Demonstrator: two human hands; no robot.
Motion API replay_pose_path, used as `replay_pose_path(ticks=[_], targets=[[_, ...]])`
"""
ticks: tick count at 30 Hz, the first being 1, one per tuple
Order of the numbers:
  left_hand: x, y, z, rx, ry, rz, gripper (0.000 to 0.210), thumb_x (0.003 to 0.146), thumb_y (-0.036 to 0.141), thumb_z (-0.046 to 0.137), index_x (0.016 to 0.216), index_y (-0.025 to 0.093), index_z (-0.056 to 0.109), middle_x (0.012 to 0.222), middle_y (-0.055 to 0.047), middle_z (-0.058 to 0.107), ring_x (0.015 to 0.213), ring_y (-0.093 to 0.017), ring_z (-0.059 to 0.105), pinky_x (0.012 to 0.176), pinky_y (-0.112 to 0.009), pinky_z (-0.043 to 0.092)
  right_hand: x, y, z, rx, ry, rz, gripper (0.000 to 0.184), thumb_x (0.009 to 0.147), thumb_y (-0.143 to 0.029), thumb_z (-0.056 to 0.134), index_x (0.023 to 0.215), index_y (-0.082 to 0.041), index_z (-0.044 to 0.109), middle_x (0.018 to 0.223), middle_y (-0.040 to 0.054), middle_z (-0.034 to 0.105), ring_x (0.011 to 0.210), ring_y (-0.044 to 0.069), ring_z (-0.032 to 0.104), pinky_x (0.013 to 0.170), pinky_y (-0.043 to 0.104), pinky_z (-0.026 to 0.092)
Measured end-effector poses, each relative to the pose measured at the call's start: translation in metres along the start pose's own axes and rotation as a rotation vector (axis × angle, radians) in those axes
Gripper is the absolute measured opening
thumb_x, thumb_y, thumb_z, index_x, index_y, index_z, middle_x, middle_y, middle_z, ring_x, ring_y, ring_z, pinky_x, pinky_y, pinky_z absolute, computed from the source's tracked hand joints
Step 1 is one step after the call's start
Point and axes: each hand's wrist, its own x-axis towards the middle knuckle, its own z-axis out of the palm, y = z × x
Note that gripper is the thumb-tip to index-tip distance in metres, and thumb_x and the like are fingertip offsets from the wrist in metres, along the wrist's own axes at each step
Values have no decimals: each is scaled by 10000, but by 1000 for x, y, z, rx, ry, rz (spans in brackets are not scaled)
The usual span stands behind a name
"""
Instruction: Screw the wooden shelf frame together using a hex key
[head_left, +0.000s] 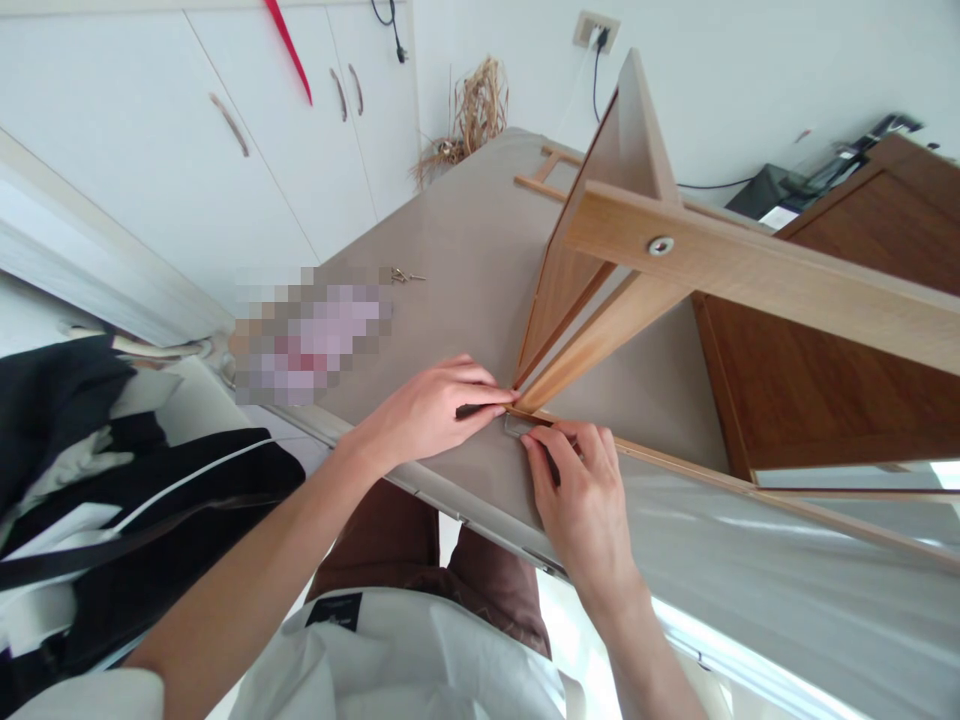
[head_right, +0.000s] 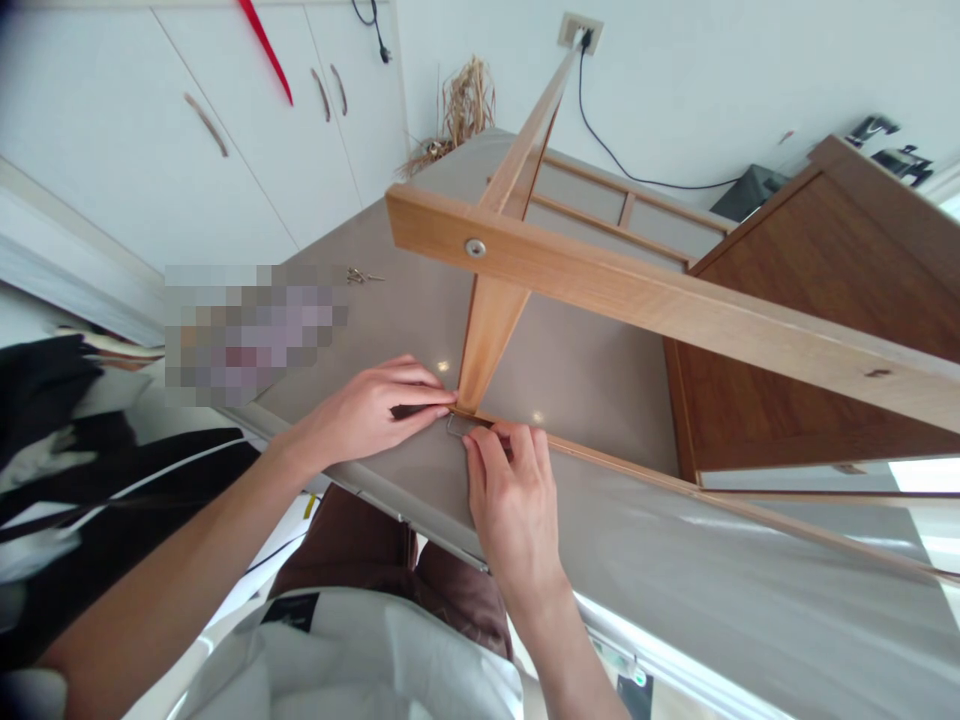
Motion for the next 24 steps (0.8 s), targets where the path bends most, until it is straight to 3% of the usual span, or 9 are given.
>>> replay_pose_path(ticks=[11,24], targets=[[0,-3,1,3,6,18,241,992,250,569,1152,229,748,993,-54,744,956,-178,649,868,-318,547,0,4,-2,57,-81,-9,124,1008,-191,535,990,-204,657,943,54,671,880,185,583,844,348,487],[-1,-3,3,-15,1,17,254,995,250,562,1171,221,742,998,-57,742,972,-181,637,885,-325,541,1,6,-4,91,-89,-11,126,999,-179,549,997,-203,673,967,49,686,893,186,597,861,353,505]])
